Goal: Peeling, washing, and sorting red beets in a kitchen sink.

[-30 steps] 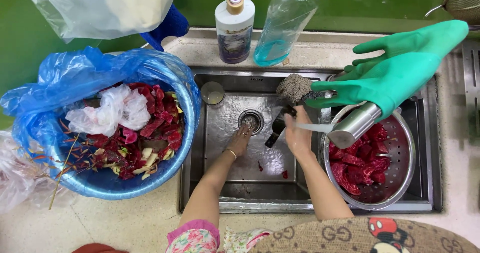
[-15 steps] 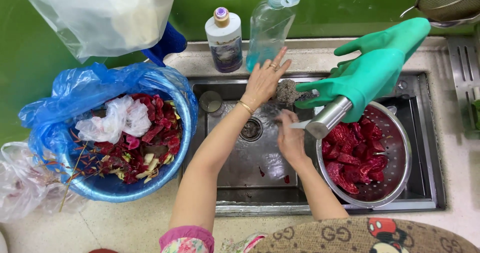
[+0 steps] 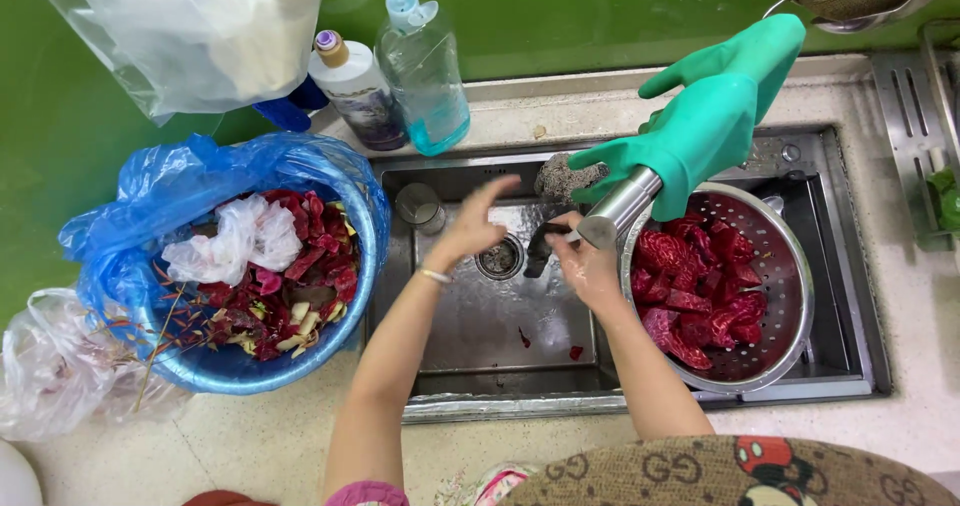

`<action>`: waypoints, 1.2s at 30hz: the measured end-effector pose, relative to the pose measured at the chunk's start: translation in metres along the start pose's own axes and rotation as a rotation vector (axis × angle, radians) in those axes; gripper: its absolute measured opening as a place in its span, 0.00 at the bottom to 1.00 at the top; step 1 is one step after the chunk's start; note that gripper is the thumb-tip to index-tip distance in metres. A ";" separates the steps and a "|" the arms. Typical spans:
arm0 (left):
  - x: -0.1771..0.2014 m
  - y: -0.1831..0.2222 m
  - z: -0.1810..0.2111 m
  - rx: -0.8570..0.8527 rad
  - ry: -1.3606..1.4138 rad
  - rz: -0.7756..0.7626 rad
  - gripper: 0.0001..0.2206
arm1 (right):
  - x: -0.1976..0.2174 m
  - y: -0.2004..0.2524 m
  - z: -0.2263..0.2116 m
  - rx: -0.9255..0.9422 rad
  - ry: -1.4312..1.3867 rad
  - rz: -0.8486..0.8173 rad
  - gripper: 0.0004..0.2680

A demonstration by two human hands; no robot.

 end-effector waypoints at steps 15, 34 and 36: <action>-0.078 -0.003 0.037 -0.305 -0.197 0.084 0.18 | 0.129 0.088 -0.013 0.043 0.121 0.439 0.15; 0.092 0.001 0.168 0.008 -0.026 0.298 0.08 | 0.130 0.164 0.360 -1.218 -0.909 -0.014 0.18; 0.119 -0.034 0.209 -0.300 -0.149 0.348 0.08 | 0.095 0.160 0.199 -1.155 -0.870 -0.038 0.20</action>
Point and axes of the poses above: each hand's wrist, its own y-axis away from the middle knuckle, its own x-axis out of the back of the hand, z = x × y, the point moved 1 cm from there along -y, towards the middle knuckle, and after that the axes turned 7 degrees about -x, right-handed, at the moved point
